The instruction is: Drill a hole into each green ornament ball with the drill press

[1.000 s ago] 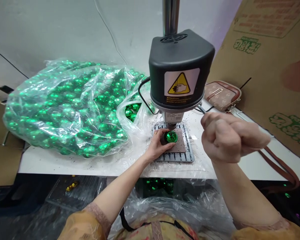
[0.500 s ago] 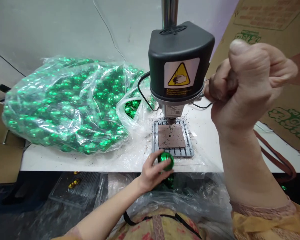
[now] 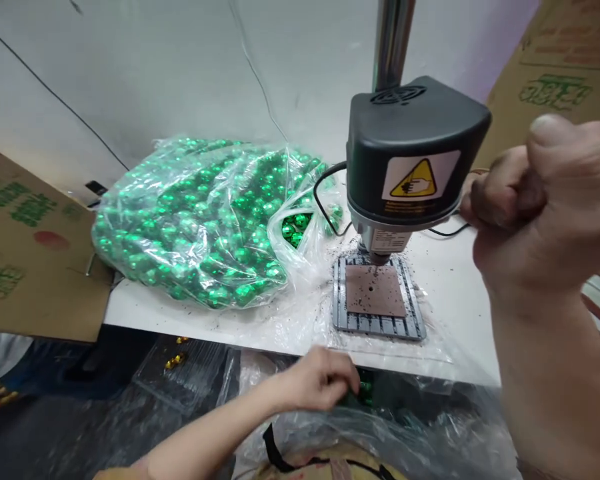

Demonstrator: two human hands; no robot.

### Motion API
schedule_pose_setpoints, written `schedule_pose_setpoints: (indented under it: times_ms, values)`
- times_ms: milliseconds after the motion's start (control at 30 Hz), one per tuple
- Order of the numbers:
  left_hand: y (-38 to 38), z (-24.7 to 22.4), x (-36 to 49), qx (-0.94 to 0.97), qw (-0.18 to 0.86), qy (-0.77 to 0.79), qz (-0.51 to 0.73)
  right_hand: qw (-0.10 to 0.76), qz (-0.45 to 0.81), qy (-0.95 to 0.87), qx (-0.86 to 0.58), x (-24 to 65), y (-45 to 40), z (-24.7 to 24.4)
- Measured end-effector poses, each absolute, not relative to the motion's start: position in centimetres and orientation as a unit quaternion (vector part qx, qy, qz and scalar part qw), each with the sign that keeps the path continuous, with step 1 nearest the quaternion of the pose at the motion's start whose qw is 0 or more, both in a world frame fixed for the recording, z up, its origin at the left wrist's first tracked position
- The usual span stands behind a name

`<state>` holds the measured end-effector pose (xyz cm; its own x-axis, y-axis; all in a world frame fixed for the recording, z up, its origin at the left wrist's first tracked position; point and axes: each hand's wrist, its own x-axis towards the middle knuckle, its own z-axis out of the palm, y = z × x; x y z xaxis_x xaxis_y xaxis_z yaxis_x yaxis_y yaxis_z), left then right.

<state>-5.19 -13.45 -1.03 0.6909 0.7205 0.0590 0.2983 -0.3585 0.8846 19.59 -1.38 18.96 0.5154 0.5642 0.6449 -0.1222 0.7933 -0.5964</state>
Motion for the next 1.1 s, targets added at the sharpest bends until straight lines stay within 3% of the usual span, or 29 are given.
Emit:
schedule_pose_setpoints:
  times_ms: [100,200,333,500,567,667,767,900,1100]
  values:
    - [-5.1,4.2,-6.2,0.774,0.305,0.417,0.365,0.840,0.213,-0.429,-0.253,19.5,-1.5,19.0]
    - [4.3,6.4,-7.9,0.727,0.179,0.578,0.325,0.845,0.205,-0.434,-0.234,19.6,-1.3,18.9]
    - [10.7,5.4,-8.9,0.704,0.202,0.646,0.215,0.834,0.190,-0.461,-0.237,19.7,-1.4,18.6]
    - [10.5,4.6,-8.8,0.697,0.205,0.636,0.261,0.821,0.165,-0.490,-0.241,19.7,-1.9,18.4]
    - [9.5,5.2,-8.3,0.650,0.266,0.608,0.371,0.816,0.160,-0.495,-0.251,19.6,-2.0,18.3]
    - [7.2,6.3,-7.2,0.480,0.504,0.494,0.521,0.818,0.155,-0.494,-0.252,19.4,-2.0,18.2]
    - [4.5,6.9,-5.9,0.323,0.684,0.401,0.516,0.823,0.157,-0.488,-0.245,19.5,-1.8,18.1]
    - [1.6,6.6,-4.3,0.228,0.760,0.380,0.475,0.823,0.175,-0.485,-0.239,19.7,-1.7,18.3]
    - [-0.4,5.1,-3.0,0.206,0.779,0.365,0.466,0.823,0.177,-0.486,-0.235,19.8,-1.7,18.4]
